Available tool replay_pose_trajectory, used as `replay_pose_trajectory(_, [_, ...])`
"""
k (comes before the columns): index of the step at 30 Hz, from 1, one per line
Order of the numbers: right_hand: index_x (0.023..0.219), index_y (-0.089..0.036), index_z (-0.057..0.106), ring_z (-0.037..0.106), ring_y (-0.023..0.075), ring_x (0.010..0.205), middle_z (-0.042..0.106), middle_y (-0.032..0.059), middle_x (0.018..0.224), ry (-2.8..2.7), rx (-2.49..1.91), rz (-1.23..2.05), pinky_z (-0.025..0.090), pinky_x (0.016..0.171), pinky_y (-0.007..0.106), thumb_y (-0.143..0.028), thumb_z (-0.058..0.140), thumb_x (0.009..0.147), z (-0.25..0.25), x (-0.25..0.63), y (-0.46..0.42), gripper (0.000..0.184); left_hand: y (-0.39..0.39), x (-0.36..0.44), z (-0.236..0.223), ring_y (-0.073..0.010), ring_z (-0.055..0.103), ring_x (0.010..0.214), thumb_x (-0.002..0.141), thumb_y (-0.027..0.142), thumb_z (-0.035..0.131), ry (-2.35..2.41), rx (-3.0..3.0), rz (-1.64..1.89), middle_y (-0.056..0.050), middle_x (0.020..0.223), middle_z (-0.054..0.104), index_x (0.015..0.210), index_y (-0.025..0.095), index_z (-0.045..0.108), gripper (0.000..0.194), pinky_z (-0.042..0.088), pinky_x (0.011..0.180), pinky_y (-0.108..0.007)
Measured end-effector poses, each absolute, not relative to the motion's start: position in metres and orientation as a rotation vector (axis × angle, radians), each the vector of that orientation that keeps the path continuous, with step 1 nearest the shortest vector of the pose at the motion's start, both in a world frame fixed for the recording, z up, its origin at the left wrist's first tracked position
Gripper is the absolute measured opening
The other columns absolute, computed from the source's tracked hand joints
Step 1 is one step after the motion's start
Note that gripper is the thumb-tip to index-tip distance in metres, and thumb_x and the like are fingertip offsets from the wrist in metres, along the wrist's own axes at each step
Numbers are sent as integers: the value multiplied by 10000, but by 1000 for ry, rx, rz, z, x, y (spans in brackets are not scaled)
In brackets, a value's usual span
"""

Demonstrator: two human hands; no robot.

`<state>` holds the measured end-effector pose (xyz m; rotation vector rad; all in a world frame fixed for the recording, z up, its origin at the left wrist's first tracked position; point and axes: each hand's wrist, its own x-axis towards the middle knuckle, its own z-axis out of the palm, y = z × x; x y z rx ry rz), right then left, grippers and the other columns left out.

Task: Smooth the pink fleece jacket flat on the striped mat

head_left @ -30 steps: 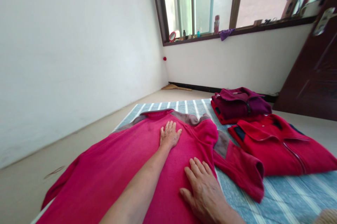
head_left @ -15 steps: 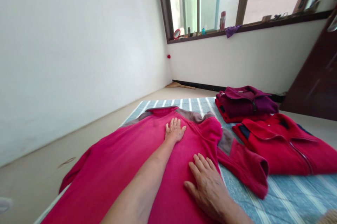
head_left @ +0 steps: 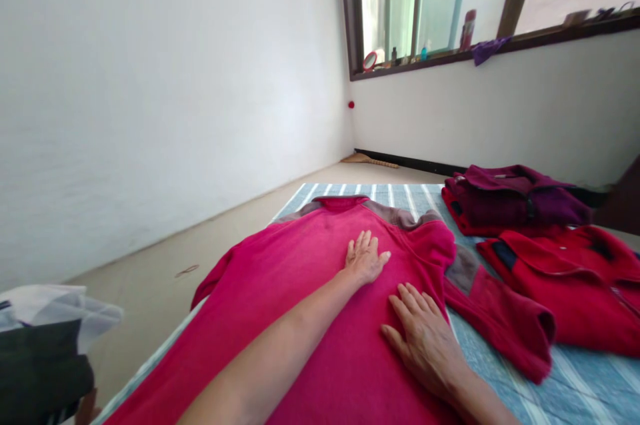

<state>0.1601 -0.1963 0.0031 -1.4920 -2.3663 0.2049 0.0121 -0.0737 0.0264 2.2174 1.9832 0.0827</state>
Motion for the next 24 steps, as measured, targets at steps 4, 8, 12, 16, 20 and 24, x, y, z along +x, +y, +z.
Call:
replay_pose_trajectory(4, [1309,-155,551,367,312,1350,456,150,1432,-2359,-1493,215,286,1097,508,-429,482,913,5,160,-196,486,-93,3,25,-244,129,1456,940,547,273,1961,2230,64,-119,1566,223,1463,139,316,664,139,1164,-485])
replay_pose_trajectory(8, [1310,-158,550,365,310,1353,458,144,1432,-2376,-1507,233,284,1098,497,-438,471,915,8,159,-195,491,-98,-4,18,-239,130,1456,941,527,280,1941,2255,56,-108,1567,220,1471,137,302,658,130,1165,-496])
replay_pose_trajectory(12, [1312,-171,547,362,302,1356,457,137,1435,-2363,-1499,242,271,1106,487,-437,476,914,8,159,-194,483,-95,-5,14,-235,125,1457,945,529,268,1951,2276,58,-102,1569,212,1475,149,298,653,120,1166,-496])
replay_pose_trajectory(16, [1304,-199,546,352,286,1363,456,120,1439,-2330,-1482,274,245,1122,473,-460,488,912,7,160,-192,474,-93,-4,15,-237,144,1454,947,518,280,1968,2292,63,-108,1565,227,1463,156,323,632,135,1164,-492])
replay_pose_trajectory(20, [1295,-185,547,337,301,1368,449,133,1440,-2339,-1473,316,249,1116,485,-457,502,902,10,160,-191,480,-93,-5,15,-236,170,1448,950,493,304,1983,2306,83,-112,1555,258,1447,151,349,605,146,1162,-494])
replay_pose_trajectory(24, [1282,-196,546,328,298,1371,446,128,1440,-2328,-1464,331,258,1107,498,-447,515,895,14,161,-190,462,-90,-5,20,-275,244,1423,943,442,363,2000,2309,116,-148,1524,324,1403,129,407,559,200,1143,-511])
